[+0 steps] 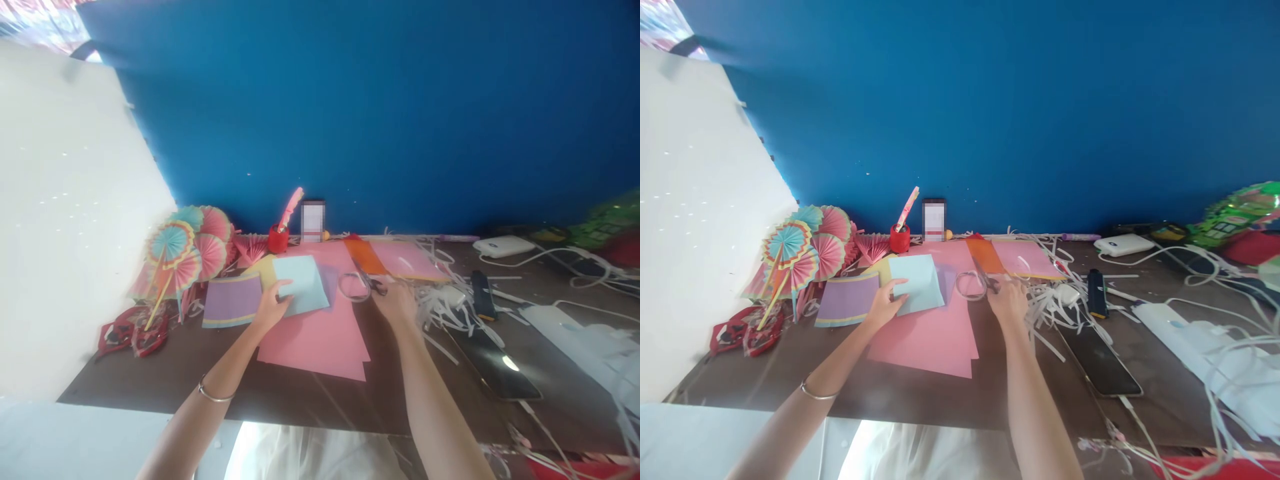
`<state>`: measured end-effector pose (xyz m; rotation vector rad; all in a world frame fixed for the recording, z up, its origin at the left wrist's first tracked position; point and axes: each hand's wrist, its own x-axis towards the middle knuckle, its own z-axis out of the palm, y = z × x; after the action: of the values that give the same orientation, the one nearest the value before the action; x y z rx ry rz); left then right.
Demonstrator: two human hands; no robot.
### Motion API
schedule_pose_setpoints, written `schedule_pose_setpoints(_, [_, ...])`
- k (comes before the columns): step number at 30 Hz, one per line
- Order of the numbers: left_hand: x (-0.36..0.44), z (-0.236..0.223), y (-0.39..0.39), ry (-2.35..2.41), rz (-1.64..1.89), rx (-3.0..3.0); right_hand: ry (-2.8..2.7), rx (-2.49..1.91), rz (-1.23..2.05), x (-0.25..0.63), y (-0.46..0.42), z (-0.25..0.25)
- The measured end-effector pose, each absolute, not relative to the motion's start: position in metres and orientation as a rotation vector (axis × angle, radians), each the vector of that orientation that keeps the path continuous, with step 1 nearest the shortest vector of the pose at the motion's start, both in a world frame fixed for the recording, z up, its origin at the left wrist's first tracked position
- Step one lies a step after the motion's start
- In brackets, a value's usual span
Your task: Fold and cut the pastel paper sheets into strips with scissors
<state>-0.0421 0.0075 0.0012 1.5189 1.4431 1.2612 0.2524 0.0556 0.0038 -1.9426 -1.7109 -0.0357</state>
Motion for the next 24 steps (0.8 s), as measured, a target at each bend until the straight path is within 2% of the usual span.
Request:
schedule_pose_setpoints(5, [-0.042, 0.003, 0.006, 1.367, 1.311, 1.405, -1.788, -2.042, -0.312, 0.242, 0.044, 0.015])
schedule_pose_setpoints(10, [-0.042, 0.006, 0.004, 1.402, 1.293, 1.434, -1.570, -2.056, -0.202, 0.244, 0.045, 0.021])
schedule_pose_setpoints(15, [-0.044, 0.008, 0.003, 1.469, 1.362, 1.475, -1.260, -1.725, 0.189, 0.238, 0.053, 0.028])
schedule_pose_setpoints(21, [-0.045, 0.011, 0.003, 1.521, 1.463, 1.384, -1.332, -1.235, 1.277, 0.217, 0.039, 0.036])
schedule_pose_setpoints(24, [-0.044, 0.015, 0.002, 1.519, 1.507, 1.323, -1.388, -1.167, 1.559, 0.212, 0.032, 0.034])
